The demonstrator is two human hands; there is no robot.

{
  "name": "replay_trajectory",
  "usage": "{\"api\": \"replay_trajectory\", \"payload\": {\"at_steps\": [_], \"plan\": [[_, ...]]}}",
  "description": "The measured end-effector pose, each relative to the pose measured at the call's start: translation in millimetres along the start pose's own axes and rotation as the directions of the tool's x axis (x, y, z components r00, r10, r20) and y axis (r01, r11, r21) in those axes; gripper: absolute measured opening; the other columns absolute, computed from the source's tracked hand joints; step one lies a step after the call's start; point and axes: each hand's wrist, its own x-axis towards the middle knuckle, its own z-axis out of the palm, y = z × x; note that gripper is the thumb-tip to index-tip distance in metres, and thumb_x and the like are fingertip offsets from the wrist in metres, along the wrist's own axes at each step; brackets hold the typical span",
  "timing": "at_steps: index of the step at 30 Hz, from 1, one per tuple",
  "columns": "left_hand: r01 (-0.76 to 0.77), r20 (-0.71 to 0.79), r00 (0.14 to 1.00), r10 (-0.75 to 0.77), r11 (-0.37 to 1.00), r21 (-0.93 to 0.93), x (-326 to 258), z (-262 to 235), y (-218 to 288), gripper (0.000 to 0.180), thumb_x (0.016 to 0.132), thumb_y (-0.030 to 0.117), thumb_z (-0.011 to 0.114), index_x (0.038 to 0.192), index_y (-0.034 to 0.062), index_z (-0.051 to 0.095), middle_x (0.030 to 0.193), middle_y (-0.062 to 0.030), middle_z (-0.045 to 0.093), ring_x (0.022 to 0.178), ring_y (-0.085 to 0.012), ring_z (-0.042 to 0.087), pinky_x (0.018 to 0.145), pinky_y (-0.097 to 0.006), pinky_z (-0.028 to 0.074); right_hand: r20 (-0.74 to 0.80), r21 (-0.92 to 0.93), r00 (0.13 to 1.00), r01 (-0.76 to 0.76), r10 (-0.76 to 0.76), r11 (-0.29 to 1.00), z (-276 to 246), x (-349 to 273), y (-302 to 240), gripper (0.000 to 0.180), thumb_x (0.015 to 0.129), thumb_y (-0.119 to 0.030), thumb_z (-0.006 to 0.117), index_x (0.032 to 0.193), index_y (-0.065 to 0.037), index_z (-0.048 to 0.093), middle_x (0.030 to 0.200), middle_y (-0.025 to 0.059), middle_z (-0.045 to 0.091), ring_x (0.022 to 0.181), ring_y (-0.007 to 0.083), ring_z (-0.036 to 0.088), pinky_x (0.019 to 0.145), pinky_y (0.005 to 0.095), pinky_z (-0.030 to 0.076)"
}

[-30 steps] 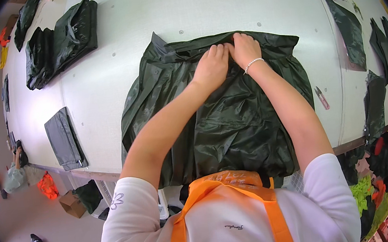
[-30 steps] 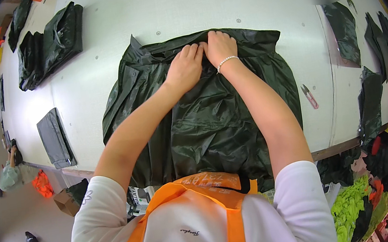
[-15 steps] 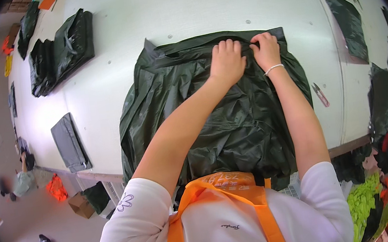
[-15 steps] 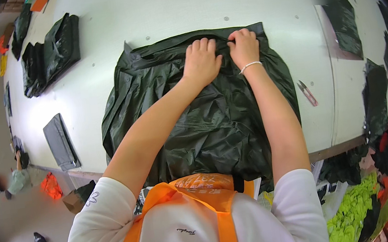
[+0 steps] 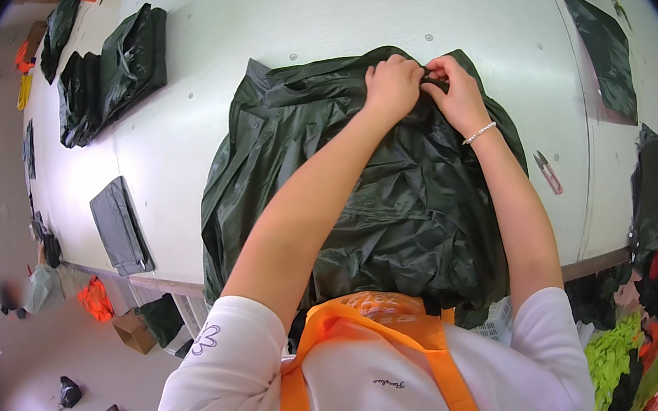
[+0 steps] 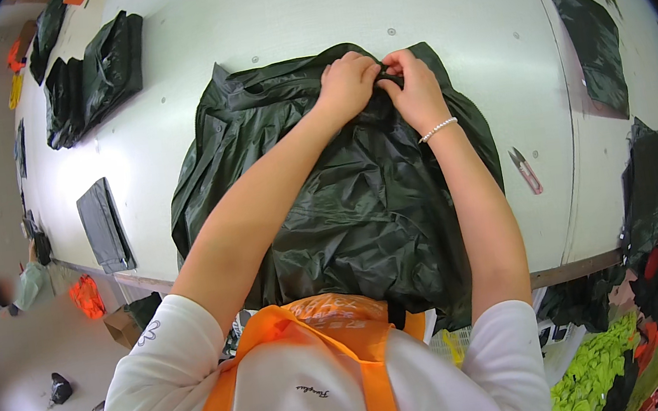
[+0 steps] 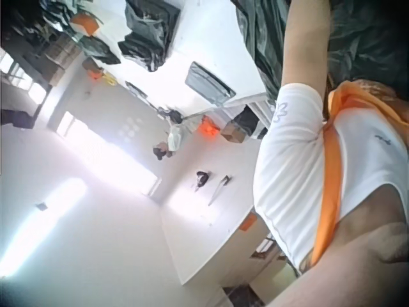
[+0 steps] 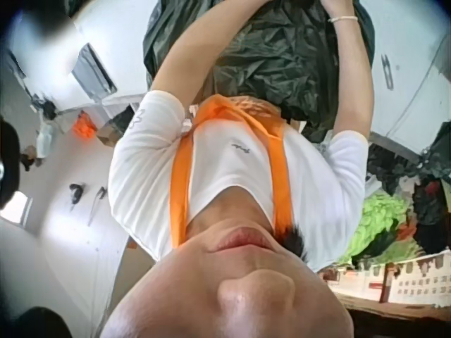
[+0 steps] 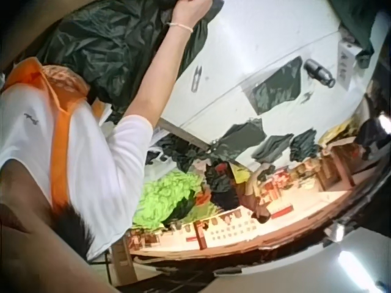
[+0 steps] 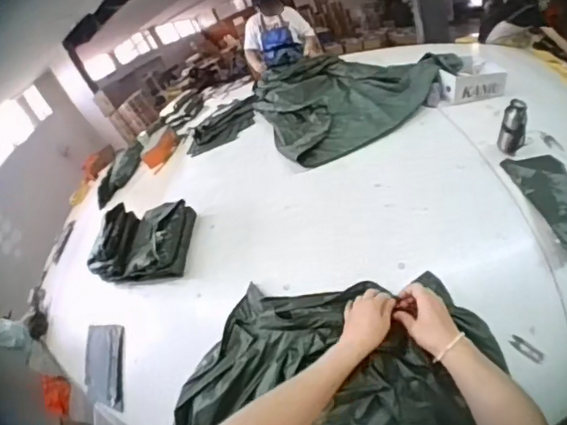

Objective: The person folds a dark green jacket on a white table, smoothing the fabric and aligning the edges. They use a small blade to cut threads, then fold the jacket into a compact rectangle and place it aside.

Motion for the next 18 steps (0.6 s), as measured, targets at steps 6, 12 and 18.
{"api": "replay_trajectory", "payload": {"at_steps": [6,12,18], "plan": [[-0.109,-0.127,0.983,0.131,0.980,0.169,-4.1,-11.6,8.0,0.015,0.081,0.023,0.062,0.082,0.0094,0.068,0.091,-0.0065,0.061,0.092,-0.0293,0.055,0.079,-0.042,0.041,-0.076,-0.295,0.970,0.200,-0.231,0.934,-5.9,2.2,-0.8,0.012,0.075,-0.007,0.068,0.083,-0.004,0.060,0.079,0.0096,0.062,0.079,0.0288,0.057,0.071,0.0381,0.046],[-0.005,-0.169,0.979,0.114,0.842,0.540,-6.9,-52.4,-13.4,0.015,0.081,0.026,0.063,0.081,0.0125,0.069,0.089,-0.0036,0.061,0.093,-0.0272,0.053,0.080,-0.043,0.038,-0.172,-0.347,0.928,0.258,-0.332,0.902,-16.0,2.7,9.5,0.009,0.077,-0.010,0.066,0.077,-0.005,0.059,0.077,0.0085,0.060,0.078,0.0293,0.055,0.070,0.0379,0.045],[0.130,-0.241,0.970,0.032,0.770,0.624,-29.6,-112.4,-83.8,0.019,0.082,0.030,0.063,0.083,0.0134,0.071,0.094,-0.0020,0.062,0.096,-0.0264,0.054,0.084,-0.044,0.038,-0.204,-0.356,0.950,0.151,-0.234,0.922,-27.5,-14.3,25.2,0.011,0.078,-0.010,0.067,0.077,-0.004,0.058,0.076,0.0079,0.060,0.076,0.0280,0.055,0.069,0.0371,0.045]]}}
